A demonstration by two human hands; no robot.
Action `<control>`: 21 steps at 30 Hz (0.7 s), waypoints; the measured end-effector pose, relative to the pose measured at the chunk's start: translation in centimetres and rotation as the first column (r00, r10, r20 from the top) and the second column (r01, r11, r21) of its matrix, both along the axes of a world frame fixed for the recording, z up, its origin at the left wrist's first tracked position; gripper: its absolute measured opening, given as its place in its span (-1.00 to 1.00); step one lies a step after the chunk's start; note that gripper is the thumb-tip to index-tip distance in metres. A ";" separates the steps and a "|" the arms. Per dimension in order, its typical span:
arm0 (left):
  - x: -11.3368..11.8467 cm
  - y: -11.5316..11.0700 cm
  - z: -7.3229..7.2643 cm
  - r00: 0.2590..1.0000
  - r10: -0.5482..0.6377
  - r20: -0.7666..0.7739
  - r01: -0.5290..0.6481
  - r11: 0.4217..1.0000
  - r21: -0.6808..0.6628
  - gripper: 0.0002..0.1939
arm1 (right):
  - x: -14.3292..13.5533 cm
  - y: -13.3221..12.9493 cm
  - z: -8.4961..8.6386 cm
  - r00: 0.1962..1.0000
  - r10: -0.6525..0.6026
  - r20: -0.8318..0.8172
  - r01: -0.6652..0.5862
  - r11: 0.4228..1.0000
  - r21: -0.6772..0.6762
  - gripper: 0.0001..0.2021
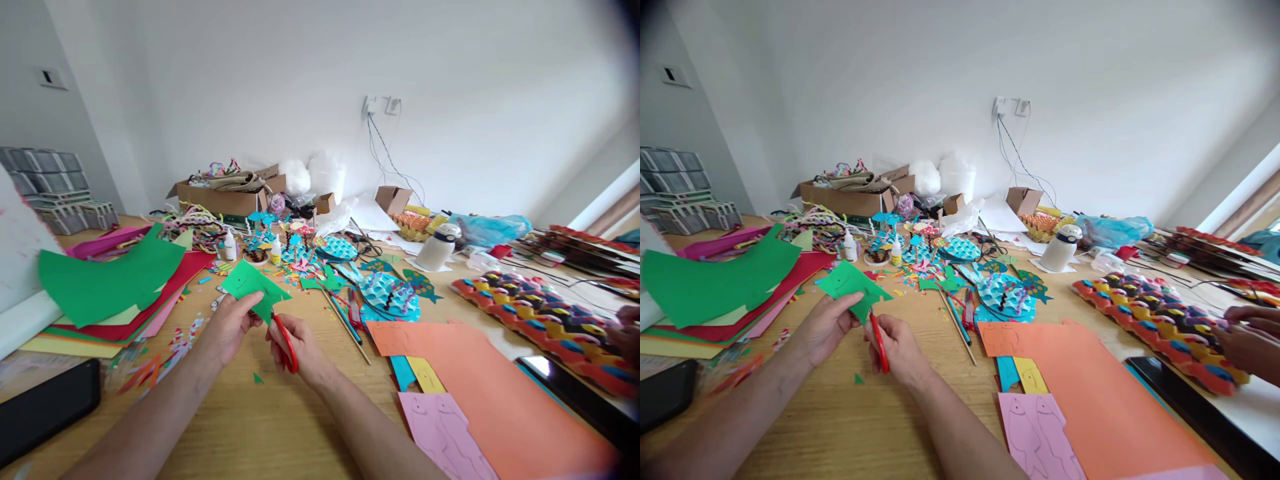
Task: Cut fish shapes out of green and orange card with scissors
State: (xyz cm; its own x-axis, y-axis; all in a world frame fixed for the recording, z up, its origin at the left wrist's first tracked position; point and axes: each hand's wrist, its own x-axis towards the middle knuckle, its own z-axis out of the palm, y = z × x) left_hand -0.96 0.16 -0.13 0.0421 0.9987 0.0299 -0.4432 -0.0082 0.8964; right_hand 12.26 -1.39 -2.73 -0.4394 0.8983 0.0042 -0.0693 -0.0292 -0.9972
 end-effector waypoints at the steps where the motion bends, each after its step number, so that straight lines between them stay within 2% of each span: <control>1: 0.0 0.0 0.0 1.000 -0.003 -0.007 0.003 1.000 -0.003 -0.84 | 0.0 0.0 0.0 1.000 0.001 -0.001 -0.001 1.000 -0.004 -0.52; 12: -0.2 0.1 -0.1 0.998 0.024 -0.058 -0.022 0.999 0.024 -0.84 | 0.2 0.2 -0.6 0.999 0.044 -0.016 -0.044 0.999 0.017 -0.51; 21: -0.1 0.1 -0.1 0.998 0.026 -0.053 -0.025 1.000 0.016 -0.83 | 0.1 0.0 -0.1 0.999 0.035 -0.023 -0.035 0.999 0.000 -0.50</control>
State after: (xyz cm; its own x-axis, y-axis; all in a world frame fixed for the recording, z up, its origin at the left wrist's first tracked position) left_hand -1.11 0.26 -0.22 0.0183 0.9989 0.0436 -0.3943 -0.0329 0.9184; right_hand 12.37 -1.35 -2.84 -0.4699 0.8826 0.0142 -0.0915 -0.0327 -0.9953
